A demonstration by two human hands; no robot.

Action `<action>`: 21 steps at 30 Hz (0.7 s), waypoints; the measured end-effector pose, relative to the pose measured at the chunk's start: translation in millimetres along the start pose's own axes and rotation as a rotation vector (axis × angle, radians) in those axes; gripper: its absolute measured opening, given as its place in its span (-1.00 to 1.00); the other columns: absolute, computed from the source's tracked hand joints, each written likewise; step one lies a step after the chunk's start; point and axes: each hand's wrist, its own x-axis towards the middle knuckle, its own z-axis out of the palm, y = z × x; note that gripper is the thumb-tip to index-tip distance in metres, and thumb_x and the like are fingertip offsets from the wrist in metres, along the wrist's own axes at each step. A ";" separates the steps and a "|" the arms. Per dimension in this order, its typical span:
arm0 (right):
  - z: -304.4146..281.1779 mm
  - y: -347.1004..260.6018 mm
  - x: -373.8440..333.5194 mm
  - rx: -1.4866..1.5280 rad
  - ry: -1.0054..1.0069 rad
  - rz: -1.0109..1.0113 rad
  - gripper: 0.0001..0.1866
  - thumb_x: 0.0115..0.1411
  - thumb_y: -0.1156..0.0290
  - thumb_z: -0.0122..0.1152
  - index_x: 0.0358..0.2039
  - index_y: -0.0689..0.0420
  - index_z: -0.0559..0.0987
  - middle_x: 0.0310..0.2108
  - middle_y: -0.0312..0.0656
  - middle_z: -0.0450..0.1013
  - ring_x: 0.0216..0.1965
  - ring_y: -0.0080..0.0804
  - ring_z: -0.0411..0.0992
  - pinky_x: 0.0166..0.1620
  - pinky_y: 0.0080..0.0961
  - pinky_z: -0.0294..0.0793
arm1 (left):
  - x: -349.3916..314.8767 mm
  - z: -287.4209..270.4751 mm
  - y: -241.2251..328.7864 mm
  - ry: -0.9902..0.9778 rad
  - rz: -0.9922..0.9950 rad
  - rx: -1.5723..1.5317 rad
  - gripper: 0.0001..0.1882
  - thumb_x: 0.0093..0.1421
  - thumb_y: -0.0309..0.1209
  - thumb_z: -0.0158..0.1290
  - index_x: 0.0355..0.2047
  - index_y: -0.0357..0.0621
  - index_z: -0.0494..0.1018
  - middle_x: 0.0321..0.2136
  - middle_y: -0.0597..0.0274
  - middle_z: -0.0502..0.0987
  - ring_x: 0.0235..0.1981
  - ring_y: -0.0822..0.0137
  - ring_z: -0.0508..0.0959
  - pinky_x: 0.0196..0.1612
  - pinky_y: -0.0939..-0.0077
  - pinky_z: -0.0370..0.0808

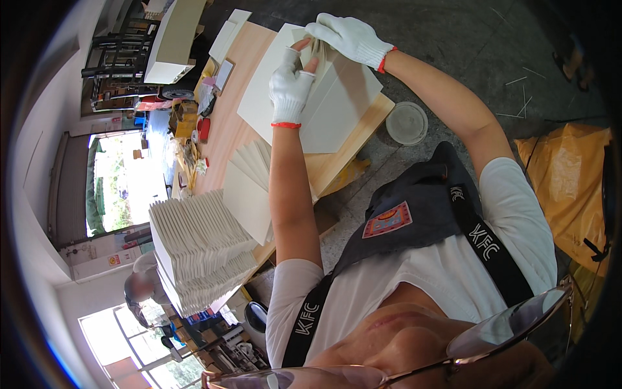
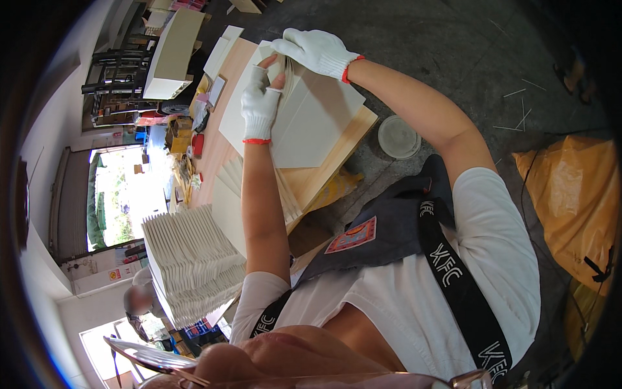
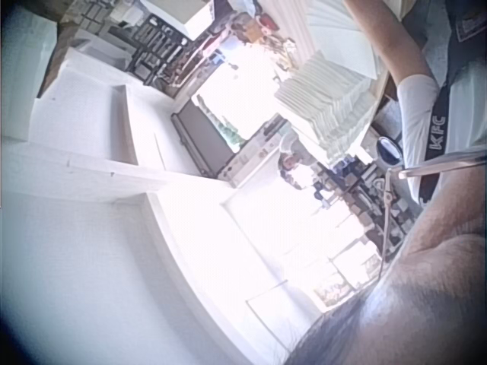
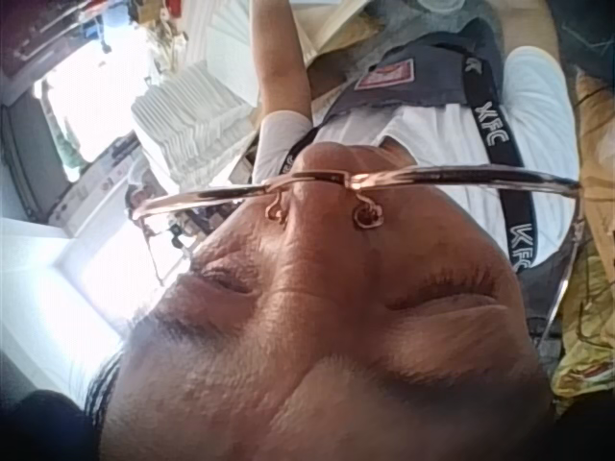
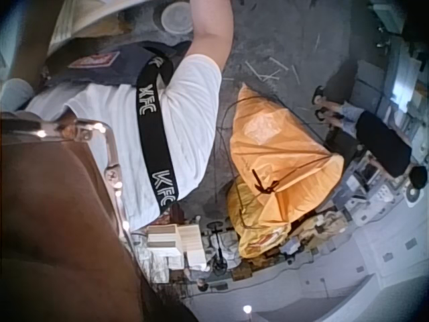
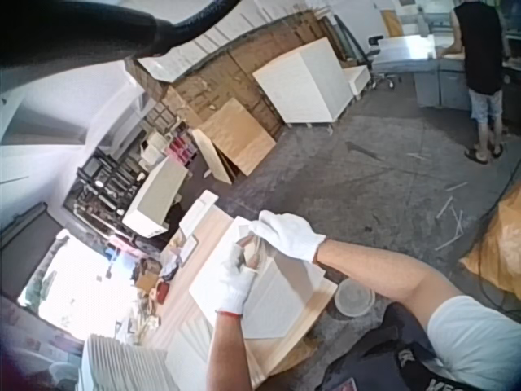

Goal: The person picks up flat white paper sheets from a stack and places them onto a pile on a table, one by one.

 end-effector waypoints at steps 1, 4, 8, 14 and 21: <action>-8.1 -7.0 -1.2 0.054 -0.027 0.040 -0.60 0.38 -0.05 -0.18 -0.13 -0.06 0.51 -0.37 -0.22 0.46 -0.35 -0.16 0.50 -0.27 -0.27 0.43 | 1.1 -0.4 5.2 0.019 -0.003 0.016 -0.57 0.23 -0.28 0.11 0.13 0.29 0.44 -0.52 0.12 0.55 -0.53 0.18 0.53 -0.35 0.31 0.47; -11.1 -10.6 -0.8 0.111 -0.068 0.149 -0.52 0.36 -0.17 -0.19 -0.23 -0.04 0.51 -0.49 -0.20 0.44 -0.44 -0.16 0.49 -0.33 -0.27 0.39 | -1.1 -3.4 22.0 0.034 -0.123 0.119 -0.62 0.28 -0.24 0.01 0.12 0.30 0.44 -0.43 0.03 0.60 -0.45 0.09 0.59 -0.30 0.28 0.49; -7.9 -8.5 -0.4 0.160 -0.001 0.102 -0.42 0.32 -0.26 -0.21 -0.36 0.01 0.49 -0.54 -0.17 0.45 -0.48 -0.12 0.48 -0.36 -0.23 0.41 | -1.8 -4.3 16.2 -0.052 -0.082 0.164 -0.64 0.30 -0.23 -0.02 0.11 0.30 0.45 -0.38 0.02 0.61 -0.40 0.06 0.60 -0.28 0.28 0.51; -8.4 -2.9 -6.1 0.343 0.179 -0.048 -0.48 0.34 -0.17 -0.13 -0.31 0.04 0.51 -0.56 -0.19 0.45 -0.48 -0.16 0.50 -0.36 -0.29 0.42 | -2.1 -2.5 30.5 -0.066 -0.113 0.219 -0.63 0.28 -0.25 0.01 0.10 0.31 0.45 -0.31 0.10 0.64 -0.38 0.11 0.61 -0.26 0.29 0.51; -31.8 6.5 -13.3 -0.449 -0.064 -0.205 -0.61 0.29 -0.10 0.03 -0.29 -0.03 0.54 -0.42 -0.22 0.50 -0.34 -0.21 0.53 -0.29 -0.31 0.48 | -3.6 -2.6 16.6 0.037 -0.121 0.126 -0.61 0.31 -0.30 -0.05 0.14 0.35 0.43 -0.35 0.09 0.61 -0.40 0.16 0.60 -0.24 0.32 0.50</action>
